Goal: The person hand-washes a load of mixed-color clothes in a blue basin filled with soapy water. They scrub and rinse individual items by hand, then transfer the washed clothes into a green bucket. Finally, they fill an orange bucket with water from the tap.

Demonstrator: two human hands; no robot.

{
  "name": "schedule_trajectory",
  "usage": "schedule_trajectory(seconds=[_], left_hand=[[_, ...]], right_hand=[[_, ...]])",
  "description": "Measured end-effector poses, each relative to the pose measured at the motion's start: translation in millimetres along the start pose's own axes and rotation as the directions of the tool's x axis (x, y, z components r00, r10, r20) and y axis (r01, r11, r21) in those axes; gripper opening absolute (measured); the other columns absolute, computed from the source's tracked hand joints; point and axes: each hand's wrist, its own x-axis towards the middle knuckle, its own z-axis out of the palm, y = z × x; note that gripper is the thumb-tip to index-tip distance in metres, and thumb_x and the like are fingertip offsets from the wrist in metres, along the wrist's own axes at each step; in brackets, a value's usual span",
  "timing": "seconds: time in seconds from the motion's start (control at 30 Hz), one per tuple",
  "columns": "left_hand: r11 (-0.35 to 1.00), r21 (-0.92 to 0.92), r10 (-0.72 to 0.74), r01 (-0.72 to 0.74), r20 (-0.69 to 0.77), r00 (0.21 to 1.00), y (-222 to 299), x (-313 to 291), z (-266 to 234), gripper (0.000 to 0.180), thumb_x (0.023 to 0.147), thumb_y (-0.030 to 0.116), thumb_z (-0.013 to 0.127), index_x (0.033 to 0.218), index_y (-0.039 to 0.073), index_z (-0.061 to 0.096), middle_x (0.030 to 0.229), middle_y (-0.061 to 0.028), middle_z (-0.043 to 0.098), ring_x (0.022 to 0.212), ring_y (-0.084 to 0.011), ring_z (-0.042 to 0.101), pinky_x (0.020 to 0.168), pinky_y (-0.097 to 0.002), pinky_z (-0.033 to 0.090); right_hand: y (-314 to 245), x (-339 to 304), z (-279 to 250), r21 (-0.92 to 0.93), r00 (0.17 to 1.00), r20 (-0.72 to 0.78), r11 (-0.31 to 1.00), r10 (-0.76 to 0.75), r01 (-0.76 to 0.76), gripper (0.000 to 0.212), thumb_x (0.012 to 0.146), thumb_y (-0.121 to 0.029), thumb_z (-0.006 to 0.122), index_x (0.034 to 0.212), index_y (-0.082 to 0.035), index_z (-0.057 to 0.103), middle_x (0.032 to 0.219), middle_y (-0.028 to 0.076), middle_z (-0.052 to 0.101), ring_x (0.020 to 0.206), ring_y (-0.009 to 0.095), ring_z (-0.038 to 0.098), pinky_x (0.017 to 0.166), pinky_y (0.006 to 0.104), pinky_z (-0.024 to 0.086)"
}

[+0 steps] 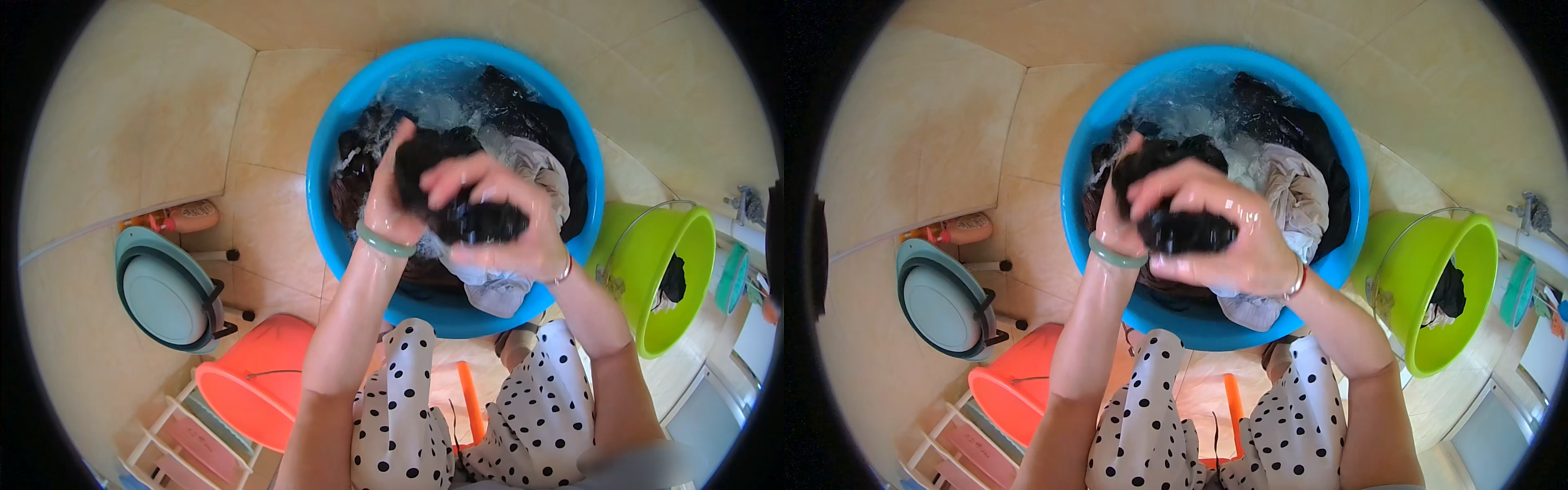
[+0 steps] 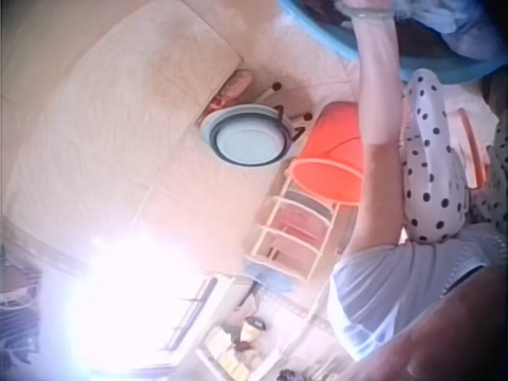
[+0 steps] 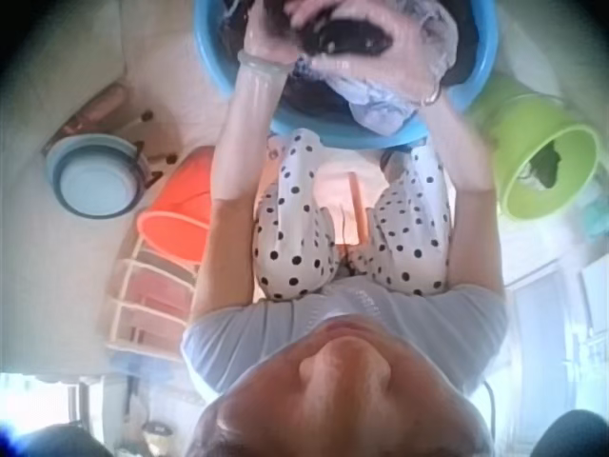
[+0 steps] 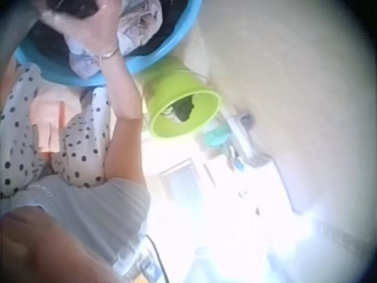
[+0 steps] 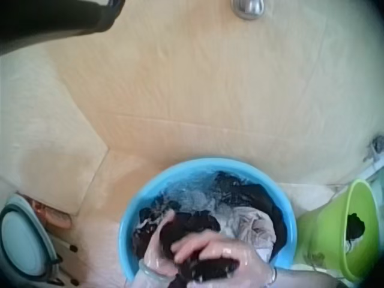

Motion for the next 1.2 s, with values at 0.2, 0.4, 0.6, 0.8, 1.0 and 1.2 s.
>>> schedule_trajectory(seconds=[0.2, 0.4, 0.6, 0.8, 1.0, 1.2], left_hand=[[0.981, 0.192, 0.115, -0.041, -0.389, 0.914, -26, -15, 21, 0.034, 0.103, 0.019, 0.041, 0.134, 0.006, 0.046, 0.13, -0.01, 0.056, 0.119, -0.0245, 0.056, 0.099, -0.0436, 0.047], [0.979, 0.071, -0.173, 0.193, -0.224, 0.959, -34, -12, 32, 0.041, 0.103, 0.028, 0.035, 0.135, 0.007, 0.05, 0.132, -0.0088, 0.057, 0.12, -0.0237, 0.056, 0.1, -0.0424, 0.046], [0.977, 0.061, -0.184, 0.203, -0.235, 0.954, -32, -12, 21, 0.053, 0.1, 0.044, 0.037, 0.144, 0.013, 0.042, 0.143, -0.0086, 0.048, 0.13, -0.0271, 0.048, 0.108, -0.0491, 0.039], [0.985, 0.137, -0.087, 0.105, -0.126, 0.988, -42, -14, 36, 0.078, 0.091, 0.071, 0.038, 0.142, 0.013, 0.041, 0.143, -0.0065, 0.047, 0.13, -0.0268, 0.048, 0.105, -0.0504, 0.04], [0.656, 0.686, 0.662, -0.315, -0.323, 0.676, -57, 4, 43, 0.029, 0.081, 0.004, 0.07, 0.105, 0.006, 0.053, 0.101, -0.0064, 0.061, 0.093, -0.0172, 0.059, 0.083, -0.0305, 0.05], [-0.246, 0.845, 0.636, -0.474, 0.51, 0.579, -48, -2, 46, 0.038, 0.068, -0.008, 0.063, 0.105, 0.005, 0.062, 0.107, -0.0115, 0.065, 0.102, -0.025, 0.062, 0.093, -0.0342, 0.047]], right_hand=[[-3, -15, -23, 0.391, 0.848, -0.439, 0.913, 0.298, -0.118, 0.038, 0.082, -0.013, 0.068, 0.116, 0.001, 0.058, 0.122, 0.013, 0.059, 0.115, 0.025, 0.056, 0.1, 0.0373, 0.043], [25, -21, -29, 0.691, 0.827, -0.282, 0.701, 0.486, -0.176, 0.046, 0.095, -0.033, 0.058, 0.131, -0.006, 0.053, 0.136, 0.009, 0.049, 0.126, 0.022, 0.048, 0.107, 0.0355, 0.037], [26, -16, -29, 0.512, 0.777, -0.394, 0.819, 0.491, -0.258, 0.03, 0.086, -0.022, 0.069, 0.108, -0.005, 0.059, 0.107, 0.006, 0.062, 0.099, 0.016, 0.059, 0.089, 0.0308, 0.048], [26, -9, -6, 0.195, 0.746, -0.628, 0.973, 0.221, -0.123, 0.029, 0.087, -0.012, 0.067, 0.115, -0.005, 0.061, 0.11, 0.007, 0.063, 0.102, 0.016, 0.058, 0.088, 0.0289, 0.046], [41, -19, 21, 0.661, 0.519, -0.629, 0.75, 0.578, -0.034, 0.026, 0.097, -0.019, 0.057, 0.119, -0.007, 0.061, 0.111, 0.005, 0.063, 0.103, 0.016, 0.06, 0.091, 0.0308, 0.049], [44, -22, 28, 0.918, 0.594, -0.338, 0.395, 0.73, 0.037, 0.032, 0.1, -0.025, 0.047, 0.127, -0.008, 0.054, 0.116, 0.006, 0.062, 0.106, 0.02, 0.06, 0.095, 0.0341, 0.048]])
